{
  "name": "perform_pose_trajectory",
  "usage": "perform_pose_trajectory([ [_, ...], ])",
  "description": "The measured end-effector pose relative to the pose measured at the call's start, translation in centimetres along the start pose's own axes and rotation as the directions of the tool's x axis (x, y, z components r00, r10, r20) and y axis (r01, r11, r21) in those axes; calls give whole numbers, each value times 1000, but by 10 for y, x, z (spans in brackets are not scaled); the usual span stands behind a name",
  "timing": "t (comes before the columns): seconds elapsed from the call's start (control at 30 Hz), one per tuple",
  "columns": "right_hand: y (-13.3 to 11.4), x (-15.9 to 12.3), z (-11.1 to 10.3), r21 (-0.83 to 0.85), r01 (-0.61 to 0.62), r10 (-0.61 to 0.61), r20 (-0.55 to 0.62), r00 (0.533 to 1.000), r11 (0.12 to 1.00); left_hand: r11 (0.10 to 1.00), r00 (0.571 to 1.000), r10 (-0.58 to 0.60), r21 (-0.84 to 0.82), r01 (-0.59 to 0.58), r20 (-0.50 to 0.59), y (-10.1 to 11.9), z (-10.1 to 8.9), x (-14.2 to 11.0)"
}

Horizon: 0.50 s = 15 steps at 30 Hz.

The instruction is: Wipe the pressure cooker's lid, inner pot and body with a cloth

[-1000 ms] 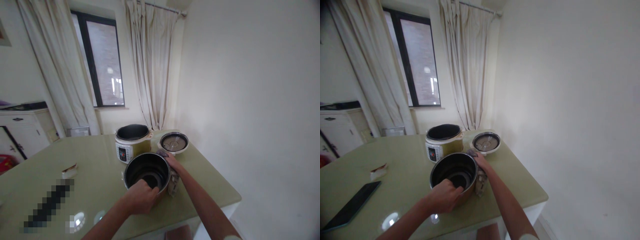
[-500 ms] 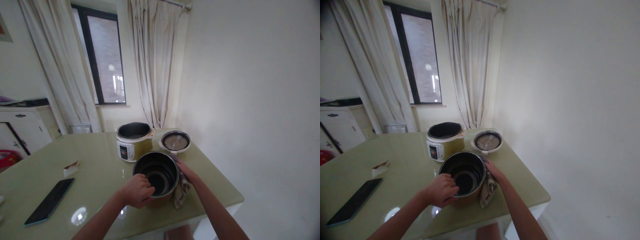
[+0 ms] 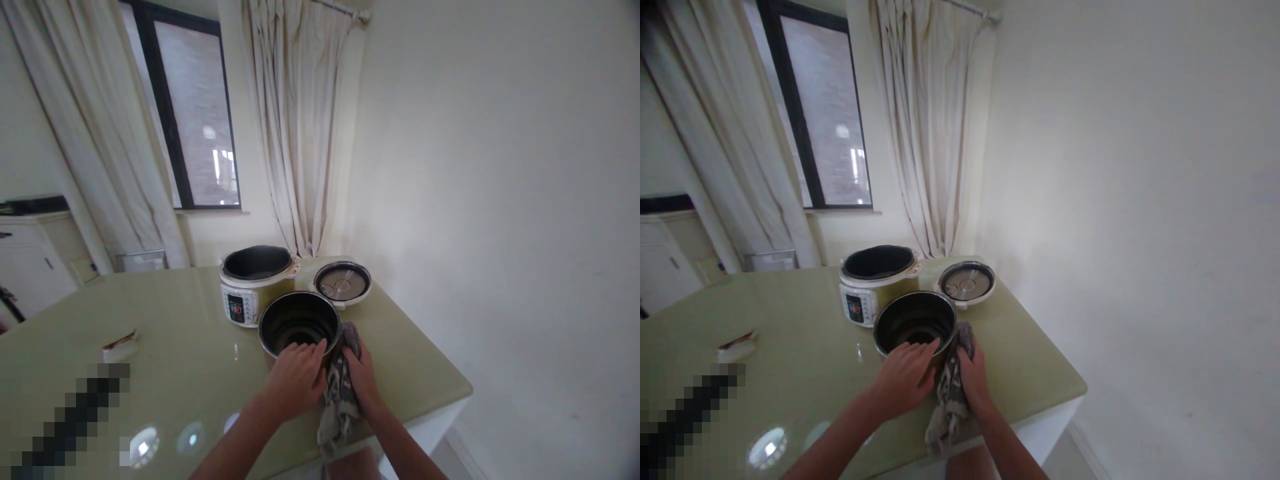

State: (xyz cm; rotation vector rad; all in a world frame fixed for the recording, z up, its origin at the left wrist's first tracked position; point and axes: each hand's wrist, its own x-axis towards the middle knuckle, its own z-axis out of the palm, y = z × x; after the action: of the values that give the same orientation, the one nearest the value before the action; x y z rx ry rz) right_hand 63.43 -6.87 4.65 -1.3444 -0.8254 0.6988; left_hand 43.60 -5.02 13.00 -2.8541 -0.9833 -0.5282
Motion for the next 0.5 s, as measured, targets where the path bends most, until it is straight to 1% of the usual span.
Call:
perform_pose_trajectory([
  [0.07,-1,2,9,-5,-10,10,-35,999,1000,995,995,-89,47,91,-40,10,15,8],
  [0.13,3,7,9,-13,-18,18,-21,1000,1000,990,988,-107,78,116,-112,6,24,6],
  [0.23,7,25,-1,-30,24,-22,62,998,999,997,975,-16,66,31,-221,-20,24,-11],
  [0.33,1,57,-2,-72,95,-79,195,978,993,996,958,91,16,-90,-272,-49,13,-33],
  [0.4,-5,81,8,-91,115,-79,330,941,989,989,948,135,-18,-146,-288,-59,6,-44],
  [0.43,-8,93,16,-90,112,-70,383,921,990,985,946,150,-37,-168,-288,-60,5,-48],
  [0.5,-14,115,37,-83,95,-45,470,881,992,974,942,183,-79,-213,-282,-56,4,-55],
])
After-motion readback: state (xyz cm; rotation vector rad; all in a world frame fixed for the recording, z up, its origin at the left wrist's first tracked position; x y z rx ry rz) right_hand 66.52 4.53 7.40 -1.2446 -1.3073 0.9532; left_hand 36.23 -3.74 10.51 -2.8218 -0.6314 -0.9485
